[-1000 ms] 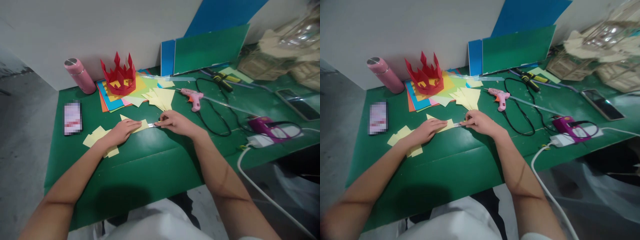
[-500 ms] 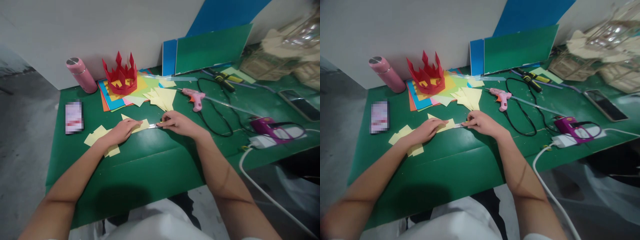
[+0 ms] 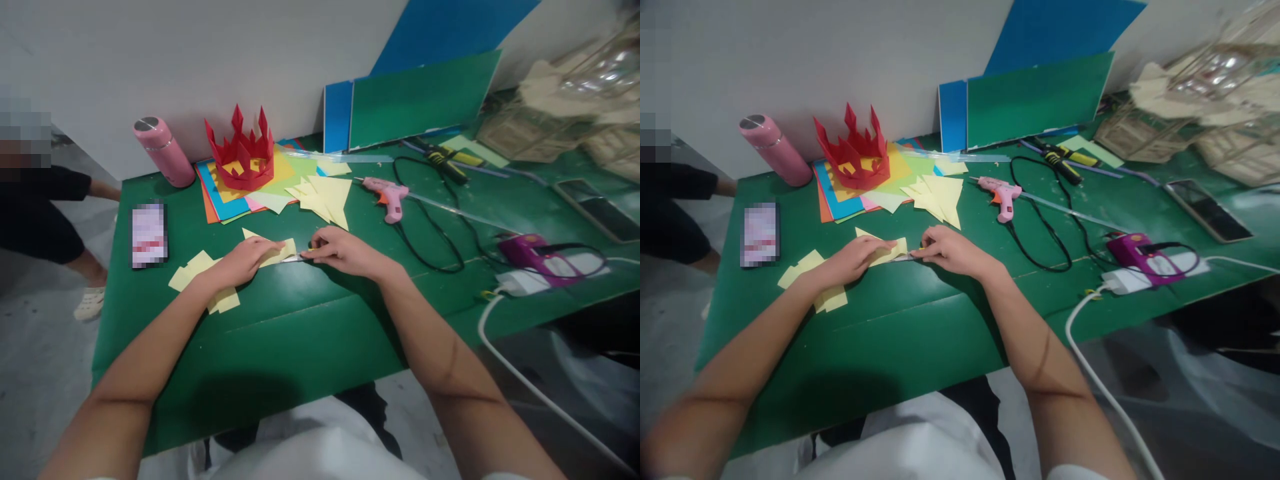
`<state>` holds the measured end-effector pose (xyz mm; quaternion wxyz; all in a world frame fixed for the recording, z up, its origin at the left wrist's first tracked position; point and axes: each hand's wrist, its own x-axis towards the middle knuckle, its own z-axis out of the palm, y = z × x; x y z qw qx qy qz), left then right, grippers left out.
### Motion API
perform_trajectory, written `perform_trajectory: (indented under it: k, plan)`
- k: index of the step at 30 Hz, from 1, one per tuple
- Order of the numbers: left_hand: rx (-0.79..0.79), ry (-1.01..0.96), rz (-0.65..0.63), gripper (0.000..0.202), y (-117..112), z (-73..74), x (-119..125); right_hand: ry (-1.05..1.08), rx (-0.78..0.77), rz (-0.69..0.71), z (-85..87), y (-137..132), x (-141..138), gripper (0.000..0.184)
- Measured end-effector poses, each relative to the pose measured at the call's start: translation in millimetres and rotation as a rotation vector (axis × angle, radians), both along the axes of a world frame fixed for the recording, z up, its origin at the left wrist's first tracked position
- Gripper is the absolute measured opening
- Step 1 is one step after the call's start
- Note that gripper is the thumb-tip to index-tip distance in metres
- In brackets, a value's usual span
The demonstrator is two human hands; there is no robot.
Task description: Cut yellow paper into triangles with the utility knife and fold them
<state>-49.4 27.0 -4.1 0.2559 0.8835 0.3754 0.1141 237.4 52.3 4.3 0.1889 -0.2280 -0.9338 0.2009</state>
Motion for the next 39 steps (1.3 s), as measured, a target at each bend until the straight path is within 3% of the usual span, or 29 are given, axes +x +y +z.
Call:
perform_trajectory:
  k: [9, 32, 36, 39]
  plan:
    - [-0.076, -0.006, 0.015, 0.056, 3.3, -1.3, -3.9, -0.010, -0.001, 0.004, 1.5, -3.9, -7.5, 0.030]
    - [-0.049, -0.030, -0.010, 0.050, 8.1, -2.1, -5.7, 0.012, 0.024, 0.034, -0.2, -6.8, -29.1, 0.028]
    - [-0.065, -0.023, 0.007, 0.047, 8.9, -2.7, -5.4, 0.012, -0.044, 0.118, 3.2, -8.7, -24.2, 0.026]
    - [-0.078, -0.041, 0.004, 0.043, 8.3, 0.0, -4.5, 0.047, -0.122, 0.101, 4.8, -7.1, -11.2, 0.024]
